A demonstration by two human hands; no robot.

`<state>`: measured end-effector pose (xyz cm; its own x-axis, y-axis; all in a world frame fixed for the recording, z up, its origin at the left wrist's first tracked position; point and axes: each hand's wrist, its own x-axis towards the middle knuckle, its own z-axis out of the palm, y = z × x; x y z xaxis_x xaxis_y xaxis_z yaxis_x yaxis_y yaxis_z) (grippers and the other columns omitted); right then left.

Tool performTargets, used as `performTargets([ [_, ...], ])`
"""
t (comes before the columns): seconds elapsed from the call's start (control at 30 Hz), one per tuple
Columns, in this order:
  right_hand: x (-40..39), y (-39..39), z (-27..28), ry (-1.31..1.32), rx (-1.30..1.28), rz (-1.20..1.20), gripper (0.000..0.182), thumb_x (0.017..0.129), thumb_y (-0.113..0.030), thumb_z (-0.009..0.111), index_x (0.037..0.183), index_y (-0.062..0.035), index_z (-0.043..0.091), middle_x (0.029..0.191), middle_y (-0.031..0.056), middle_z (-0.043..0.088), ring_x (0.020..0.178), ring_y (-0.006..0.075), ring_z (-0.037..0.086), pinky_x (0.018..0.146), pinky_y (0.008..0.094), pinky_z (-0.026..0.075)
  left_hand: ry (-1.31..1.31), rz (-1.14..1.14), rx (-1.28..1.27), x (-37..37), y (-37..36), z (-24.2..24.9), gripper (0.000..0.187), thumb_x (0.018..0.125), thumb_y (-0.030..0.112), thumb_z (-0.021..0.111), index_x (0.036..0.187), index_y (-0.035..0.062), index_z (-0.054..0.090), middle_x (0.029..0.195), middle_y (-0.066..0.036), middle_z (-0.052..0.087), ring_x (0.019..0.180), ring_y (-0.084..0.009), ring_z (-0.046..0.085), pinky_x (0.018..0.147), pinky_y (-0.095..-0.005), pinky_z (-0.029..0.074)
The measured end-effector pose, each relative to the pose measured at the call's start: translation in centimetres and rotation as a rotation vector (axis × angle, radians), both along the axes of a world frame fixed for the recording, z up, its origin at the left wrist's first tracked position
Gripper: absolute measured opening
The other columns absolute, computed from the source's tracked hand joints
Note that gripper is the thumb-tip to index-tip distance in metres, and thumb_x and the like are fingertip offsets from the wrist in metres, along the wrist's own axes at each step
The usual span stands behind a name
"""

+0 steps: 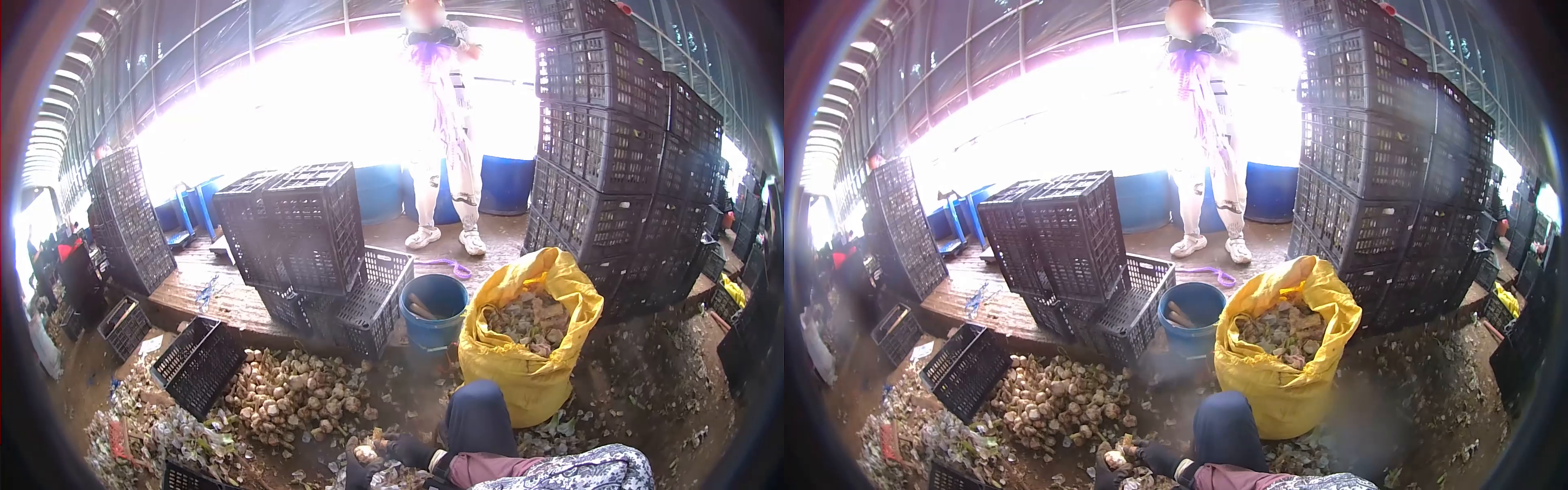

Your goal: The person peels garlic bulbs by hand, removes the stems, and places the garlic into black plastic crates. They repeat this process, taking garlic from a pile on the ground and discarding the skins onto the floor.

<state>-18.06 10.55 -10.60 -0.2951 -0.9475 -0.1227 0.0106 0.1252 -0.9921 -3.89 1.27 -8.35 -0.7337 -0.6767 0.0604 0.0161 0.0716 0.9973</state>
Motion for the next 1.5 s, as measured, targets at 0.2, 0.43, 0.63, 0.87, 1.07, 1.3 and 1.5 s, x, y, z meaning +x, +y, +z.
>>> performTargets([
  [0.2,-0.3,-0.1,-1.8,0.150,-0.051,-0.045,0.038,0.106,-0.023,0.051,0.136,0.0001,0.054,0.110,0.0121,0.070,0.100,0.0197,0.066,0.088,0.0303,0.053,-0.037,0.023,-0.077,-0.5,0.7,0.1,0.071,0.080,0.012,0.077,0.141,0.0023,0.041,0.119,-0.012,0.060,0.106,-0.0231,0.062,0.091,-0.0345,0.053],
  [0.43,-1.2,1.1,-0.1,0.313,0.065,-0.074,0.035,0.102,-0.029,0.056,0.122,-0.0011,0.064,0.101,0.0185,0.070,0.090,0.0258,0.064,0.083,0.0390,0.049,-0.009,0.065,-0.199,-0.7,1.8,-1.1,0.077,0.078,0.012,0.080,0.143,0.0020,0.039,0.122,-0.013,0.059,0.110,-0.0237,0.061,0.095,-0.0347,0.051],
  [0.63,-1.0,1.0,0.8,0.136,0.040,-0.129,0.036,0.101,-0.029,0.057,0.119,0.0016,0.060,0.107,0.0176,0.067,0.094,0.0263,0.061,0.082,0.0415,0.048,0.022,0.075,-0.169,-0.6,1.7,-1.3,0.091,0.073,0.016,0.087,0.147,0.0007,0.036,0.135,-0.015,0.051,0.122,-0.0246,0.052,0.106,-0.0370,0.043],
  [0.87,-1.0,1.2,-0.9,0.338,-0.041,-0.211,0.037,0.094,-0.019,0.057,0.124,0.0003,0.064,0.099,0.0221,0.072,0.082,0.0217,0.066,0.075,0.0396,0.051,0.062,0.028,-0.142,-0.1,2.5,1.5,0.095,0.078,0.015,0.084,0.154,0.0035,0.029,0.145,-0.013,0.045,0.131,-0.0245,0.046,0.110,-0.0355,0.038],
  [1.07,-0.7,1.3,3.0,0.064,-0.058,-0.210,0.034,0.102,-0.029,0.060,0.116,0.0006,0.067,0.093,0.0039,0.068,0.081,0.0112,0.057,0.079,0.0309,0.049,0.010,0.067,-0.278,-0.4,3.0,2.5,0.085,0.080,0.015,0.085,0.148,0.0017,0.035,0.140,-0.014,0.048,0.127,-0.0243,0.050,0.109,-0.0357,0.039],
  [1.3,-0.4,1.6,2.7,0.033,-0.053,-0.190,0.026,0.099,-0.019,0.062,0.113,0.0024,0.067,0.097,0.0064,0.069,0.090,0.0130,0.060,0.082,0.0320,0.050,-0.060,0.190,-0.221,-0.8,3.4,-1.3,0.080,0.085,0.024,0.081,0.147,-0.0040,0.037,0.134,-0.025,0.053,0.119,-0.0340,0.056,0.100,-0.0442,0.045],
  [1.5,-0.7,0.9,0.9,0.222,-0.126,-0.145,0.017,0.096,-0.012,0.059,0.102,0.0038,0.062,0.087,0.0121,0.062,0.084,0.0191,0.056,0.079,0.0354,0.046,0.072,0.183,-0.123,-0.3,3.3,0.3,0.086,0.083,0.020,0.083,0.150,-0.0010,0.034,0.150,-0.018,0.044,0.137,-0.0269,0.045,0.113,-0.0372,0.038],
])
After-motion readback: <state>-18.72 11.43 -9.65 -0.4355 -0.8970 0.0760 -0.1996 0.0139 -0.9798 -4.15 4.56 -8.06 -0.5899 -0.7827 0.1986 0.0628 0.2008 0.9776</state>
